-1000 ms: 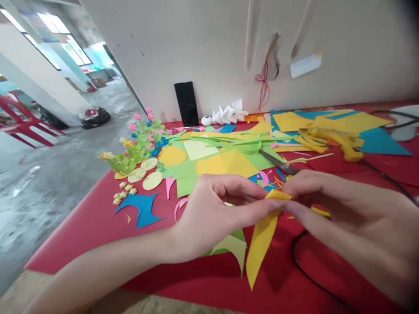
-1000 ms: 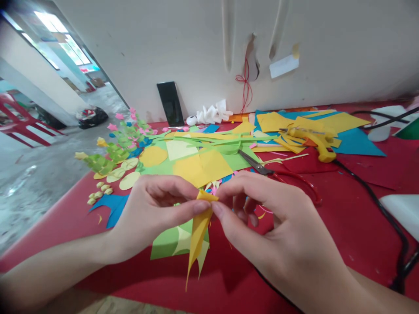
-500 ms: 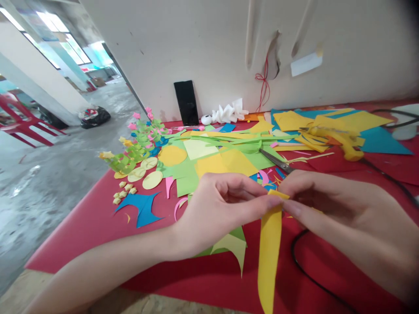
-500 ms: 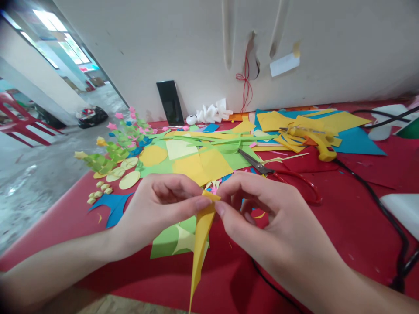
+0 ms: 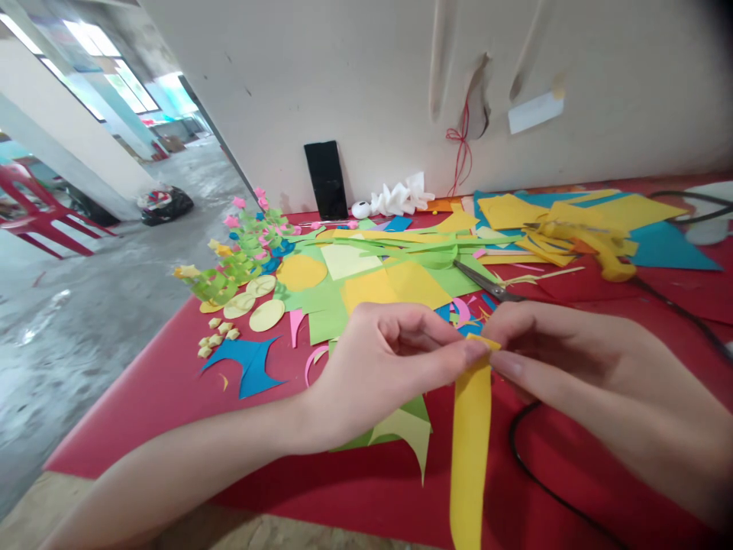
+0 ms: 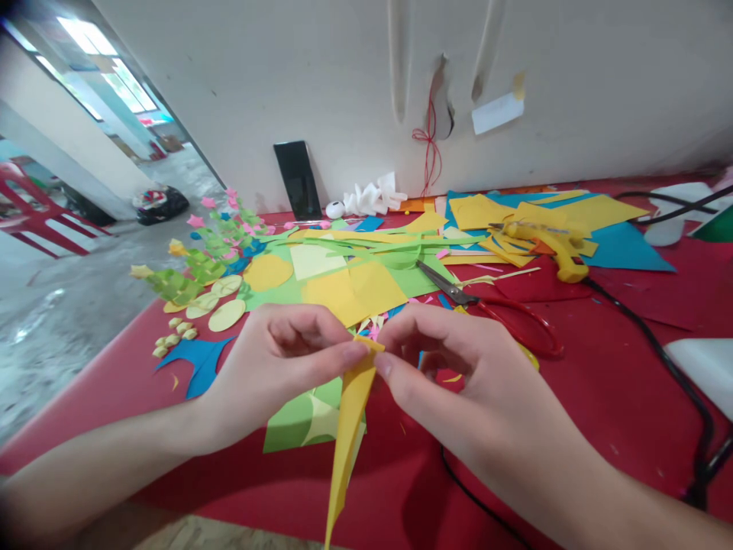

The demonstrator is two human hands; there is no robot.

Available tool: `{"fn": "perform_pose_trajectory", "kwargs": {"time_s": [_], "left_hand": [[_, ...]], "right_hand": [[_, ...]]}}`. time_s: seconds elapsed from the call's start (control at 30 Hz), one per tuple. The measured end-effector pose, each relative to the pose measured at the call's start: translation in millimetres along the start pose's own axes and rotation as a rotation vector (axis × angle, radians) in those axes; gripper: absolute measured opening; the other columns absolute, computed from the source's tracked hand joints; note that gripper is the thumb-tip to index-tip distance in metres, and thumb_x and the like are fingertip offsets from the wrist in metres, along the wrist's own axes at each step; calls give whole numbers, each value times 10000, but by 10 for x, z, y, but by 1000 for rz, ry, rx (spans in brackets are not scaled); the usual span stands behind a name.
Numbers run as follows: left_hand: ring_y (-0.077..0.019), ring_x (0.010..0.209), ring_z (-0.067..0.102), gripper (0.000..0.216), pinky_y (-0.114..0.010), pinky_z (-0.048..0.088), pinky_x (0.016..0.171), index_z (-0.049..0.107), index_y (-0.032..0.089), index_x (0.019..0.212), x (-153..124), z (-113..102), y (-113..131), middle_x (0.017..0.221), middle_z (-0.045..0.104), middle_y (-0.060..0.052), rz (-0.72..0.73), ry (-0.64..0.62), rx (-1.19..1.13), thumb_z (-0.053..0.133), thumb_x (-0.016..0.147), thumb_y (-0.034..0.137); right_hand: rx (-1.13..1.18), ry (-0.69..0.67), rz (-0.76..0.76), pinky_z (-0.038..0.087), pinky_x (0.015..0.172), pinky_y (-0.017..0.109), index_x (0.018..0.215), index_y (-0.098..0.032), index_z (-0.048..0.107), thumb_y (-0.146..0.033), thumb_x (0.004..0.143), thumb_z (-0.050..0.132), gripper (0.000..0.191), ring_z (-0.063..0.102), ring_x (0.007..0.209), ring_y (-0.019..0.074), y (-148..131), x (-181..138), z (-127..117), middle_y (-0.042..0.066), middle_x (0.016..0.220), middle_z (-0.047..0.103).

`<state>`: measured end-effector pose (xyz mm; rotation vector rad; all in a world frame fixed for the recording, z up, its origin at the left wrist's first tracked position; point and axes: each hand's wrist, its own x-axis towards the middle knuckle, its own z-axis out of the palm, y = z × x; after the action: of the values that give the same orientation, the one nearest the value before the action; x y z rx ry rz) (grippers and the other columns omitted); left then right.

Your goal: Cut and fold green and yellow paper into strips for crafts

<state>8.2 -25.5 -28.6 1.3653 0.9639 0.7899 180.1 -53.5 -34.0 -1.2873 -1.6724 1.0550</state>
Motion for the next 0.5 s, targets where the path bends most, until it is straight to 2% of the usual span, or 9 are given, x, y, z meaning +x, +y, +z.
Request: {"fn": "perform_pose_trajectory", "kwargs": {"time_s": [0.5], "left_hand": [[-59, 512, 557, 156, -135, 445, 482, 620, 149, 618, 6, -8, -40, 594, 636, 18, 11, -9, 8, 675, 698, 271]], "right_hand": [[-37, -70, 18, 422, 437, 191, 768, -257, 607, -405, 781, 538, 164, 597, 728, 169, 10, 36, 8, -11, 751, 627]]}}
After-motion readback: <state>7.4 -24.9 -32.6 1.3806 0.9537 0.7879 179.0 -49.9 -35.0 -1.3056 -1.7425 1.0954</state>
